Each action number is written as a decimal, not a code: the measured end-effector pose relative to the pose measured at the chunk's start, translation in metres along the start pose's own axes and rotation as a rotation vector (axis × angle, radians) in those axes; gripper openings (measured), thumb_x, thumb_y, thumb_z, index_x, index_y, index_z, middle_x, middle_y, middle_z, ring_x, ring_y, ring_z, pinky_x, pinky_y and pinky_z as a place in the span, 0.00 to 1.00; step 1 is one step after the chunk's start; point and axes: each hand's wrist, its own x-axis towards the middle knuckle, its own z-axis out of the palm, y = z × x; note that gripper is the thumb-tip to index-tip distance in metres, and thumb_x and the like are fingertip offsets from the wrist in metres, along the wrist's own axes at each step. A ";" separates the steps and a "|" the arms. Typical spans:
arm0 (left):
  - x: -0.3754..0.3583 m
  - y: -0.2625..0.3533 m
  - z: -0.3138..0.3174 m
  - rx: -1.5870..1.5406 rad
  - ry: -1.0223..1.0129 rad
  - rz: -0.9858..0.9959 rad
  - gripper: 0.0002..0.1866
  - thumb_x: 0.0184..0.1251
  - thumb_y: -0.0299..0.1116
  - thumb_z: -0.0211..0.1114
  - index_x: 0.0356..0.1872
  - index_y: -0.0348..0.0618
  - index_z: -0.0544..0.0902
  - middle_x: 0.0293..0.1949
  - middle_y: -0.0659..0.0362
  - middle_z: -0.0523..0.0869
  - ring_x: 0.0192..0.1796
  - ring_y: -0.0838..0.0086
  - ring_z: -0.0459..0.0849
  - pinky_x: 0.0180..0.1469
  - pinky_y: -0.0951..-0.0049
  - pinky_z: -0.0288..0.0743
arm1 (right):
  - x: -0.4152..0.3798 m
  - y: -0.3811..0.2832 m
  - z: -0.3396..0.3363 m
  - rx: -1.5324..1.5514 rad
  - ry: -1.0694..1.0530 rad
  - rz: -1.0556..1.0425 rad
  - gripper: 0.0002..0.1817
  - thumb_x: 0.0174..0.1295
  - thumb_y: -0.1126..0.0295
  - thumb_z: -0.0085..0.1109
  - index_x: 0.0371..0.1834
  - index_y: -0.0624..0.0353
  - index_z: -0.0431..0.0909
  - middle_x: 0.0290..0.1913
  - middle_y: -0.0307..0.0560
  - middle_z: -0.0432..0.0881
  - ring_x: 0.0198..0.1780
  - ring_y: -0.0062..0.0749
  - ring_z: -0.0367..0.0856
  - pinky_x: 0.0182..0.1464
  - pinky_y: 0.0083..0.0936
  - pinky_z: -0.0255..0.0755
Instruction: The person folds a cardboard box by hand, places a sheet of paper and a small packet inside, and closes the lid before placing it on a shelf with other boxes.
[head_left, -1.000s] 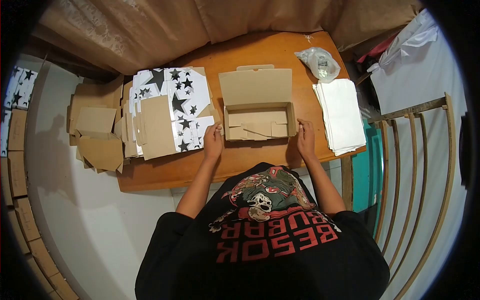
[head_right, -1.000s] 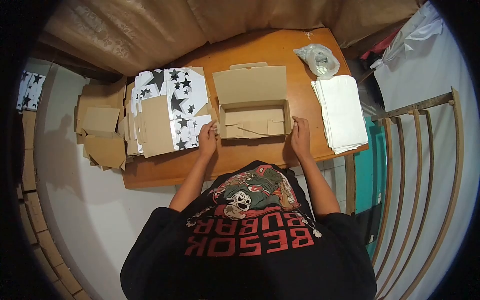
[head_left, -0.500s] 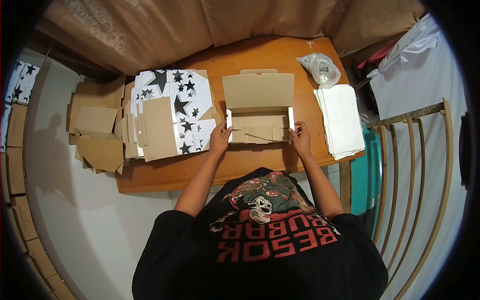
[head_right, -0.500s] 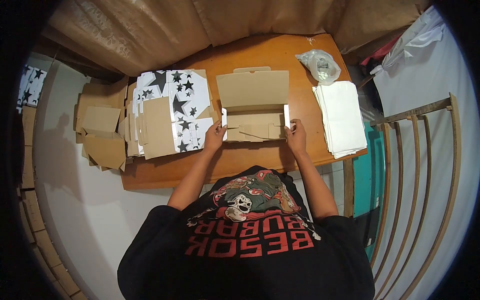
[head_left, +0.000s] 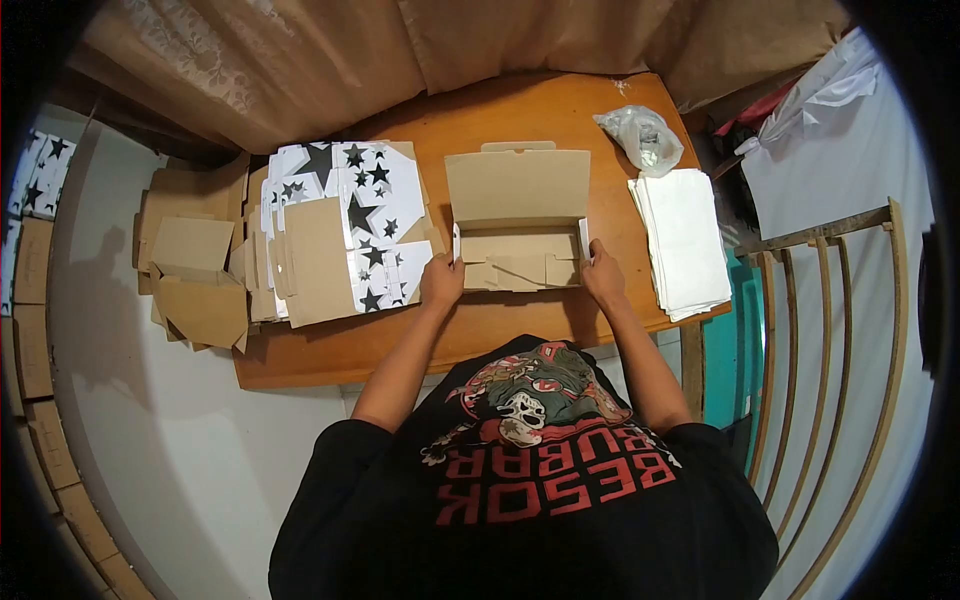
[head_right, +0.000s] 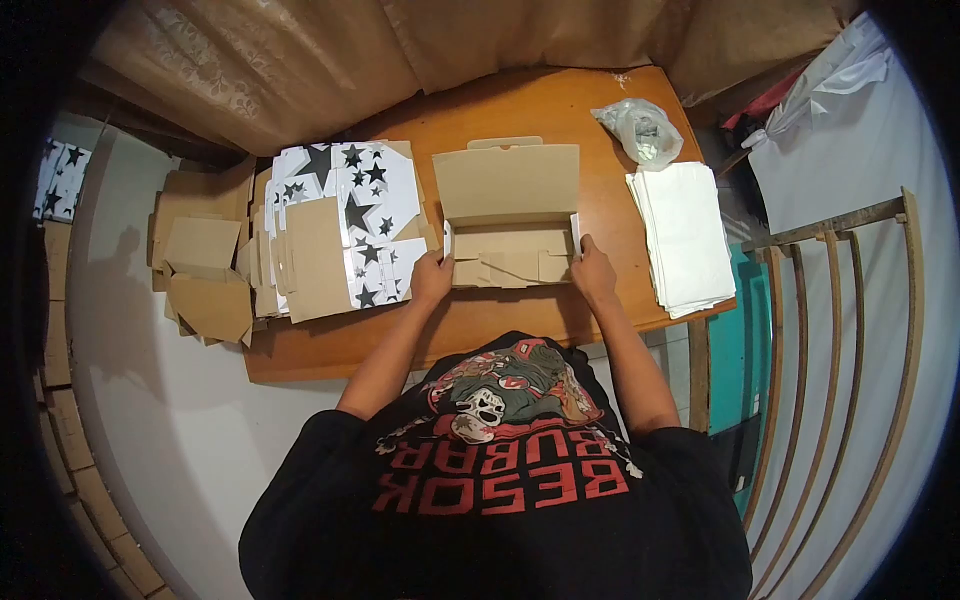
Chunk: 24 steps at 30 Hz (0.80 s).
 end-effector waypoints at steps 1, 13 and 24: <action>-0.001 0.003 -0.003 -0.010 -0.002 0.003 0.18 0.74 0.42 0.64 0.47 0.35 0.88 0.41 0.40 0.89 0.47 0.42 0.88 0.50 0.48 0.81 | 0.003 -0.001 -0.002 -0.029 -0.028 0.005 0.22 0.75 0.53 0.56 0.56 0.61 0.76 0.49 0.72 0.87 0.55 0.70 0.85 0.58 0.56 0.77; 0.060 0.002 -0.014 0.102 -0.179 -0.046 0.27 0.76 0.56 0.60 0.40 0.36 0.84 0.40 0.42 0.90 0.44 0.43 0.89 0.48 0.49 0.80 | 0.059 0.003 -0.012 -0.136 -0.214 -0.053 0.39 0.78 0.37 0.46 0.44 0.70 0.89 0.44 0.70 0.89 0.51 0.63 0.89 0.59 0.51 0.80; 0.053 0.013 -0.009 0.233 -0.165 -0.055 0.24 0.83 0.51 0.52 0.51 0.39 0.87 0.48 0.40 0.91 0.54 0.41 0.88 0.58 0.45 0.81 | 0.059 -0.015 -0.007 -0.357 -0.171 0.013 0.31 0.79 0.45 0.45 0.50 0.63 0.89 0.52 0.64 0.90 0.55 0.57 0.90 0.59 0.51 0.81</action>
